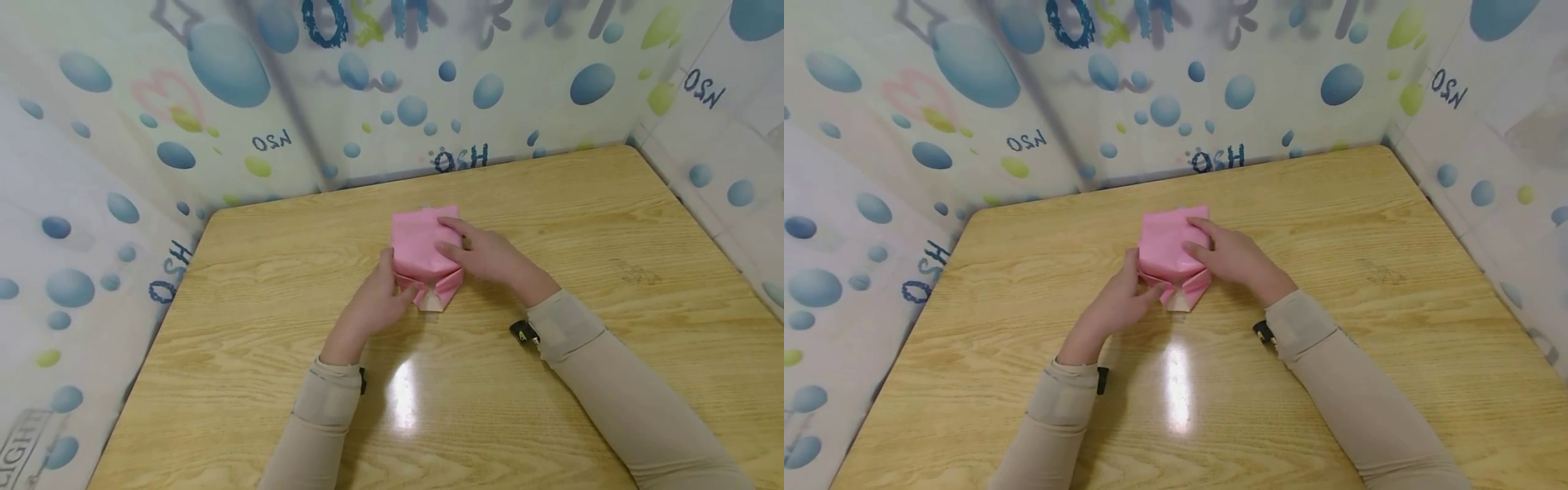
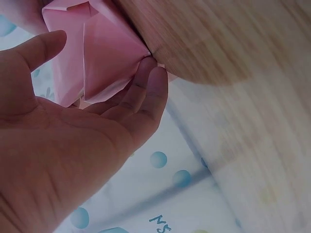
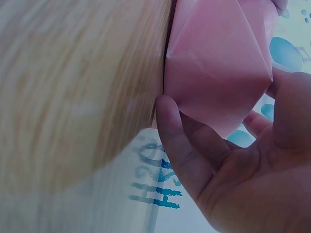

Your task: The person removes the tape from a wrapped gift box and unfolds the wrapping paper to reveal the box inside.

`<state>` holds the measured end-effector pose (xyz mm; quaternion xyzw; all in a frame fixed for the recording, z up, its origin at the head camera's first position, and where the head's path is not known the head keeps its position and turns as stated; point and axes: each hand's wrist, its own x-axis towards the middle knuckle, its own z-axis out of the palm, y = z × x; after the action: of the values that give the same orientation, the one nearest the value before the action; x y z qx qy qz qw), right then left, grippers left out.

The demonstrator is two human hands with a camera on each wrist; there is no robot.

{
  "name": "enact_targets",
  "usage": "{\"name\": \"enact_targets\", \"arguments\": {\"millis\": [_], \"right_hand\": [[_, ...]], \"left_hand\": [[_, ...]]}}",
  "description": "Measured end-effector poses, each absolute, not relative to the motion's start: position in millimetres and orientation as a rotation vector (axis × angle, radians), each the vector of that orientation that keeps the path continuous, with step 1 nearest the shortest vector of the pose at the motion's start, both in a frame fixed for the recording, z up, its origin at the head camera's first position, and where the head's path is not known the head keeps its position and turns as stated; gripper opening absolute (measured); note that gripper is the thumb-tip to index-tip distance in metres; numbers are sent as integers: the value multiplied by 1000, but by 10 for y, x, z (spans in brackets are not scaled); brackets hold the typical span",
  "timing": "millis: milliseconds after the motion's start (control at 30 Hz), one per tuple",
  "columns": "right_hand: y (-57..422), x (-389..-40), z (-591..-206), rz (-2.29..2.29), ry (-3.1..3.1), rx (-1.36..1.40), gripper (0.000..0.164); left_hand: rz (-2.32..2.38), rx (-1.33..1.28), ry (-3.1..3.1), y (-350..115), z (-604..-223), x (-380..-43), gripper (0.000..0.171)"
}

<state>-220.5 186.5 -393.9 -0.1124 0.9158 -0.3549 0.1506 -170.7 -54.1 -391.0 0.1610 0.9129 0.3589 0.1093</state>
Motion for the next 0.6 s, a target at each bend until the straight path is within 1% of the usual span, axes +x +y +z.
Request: {"name": "enact_targets", "arguments": {"millis": [167, 433, 600], "right_hand": [[1865, -2199, -3933, -1011, 2626, -322, 75], [1861, -2216, -3951, -999, 2639, -321, 74], [1861, -2217, -3955, -998, 2648, -329, 74]], "left_hand": [[1070, 470, 2675, -560, -3920, -1708, 72], [1104, 479, 2649, -572, -3929, -1710, 75], [1106, 487, 2648, -571, -3922, -1713, 74]]}}
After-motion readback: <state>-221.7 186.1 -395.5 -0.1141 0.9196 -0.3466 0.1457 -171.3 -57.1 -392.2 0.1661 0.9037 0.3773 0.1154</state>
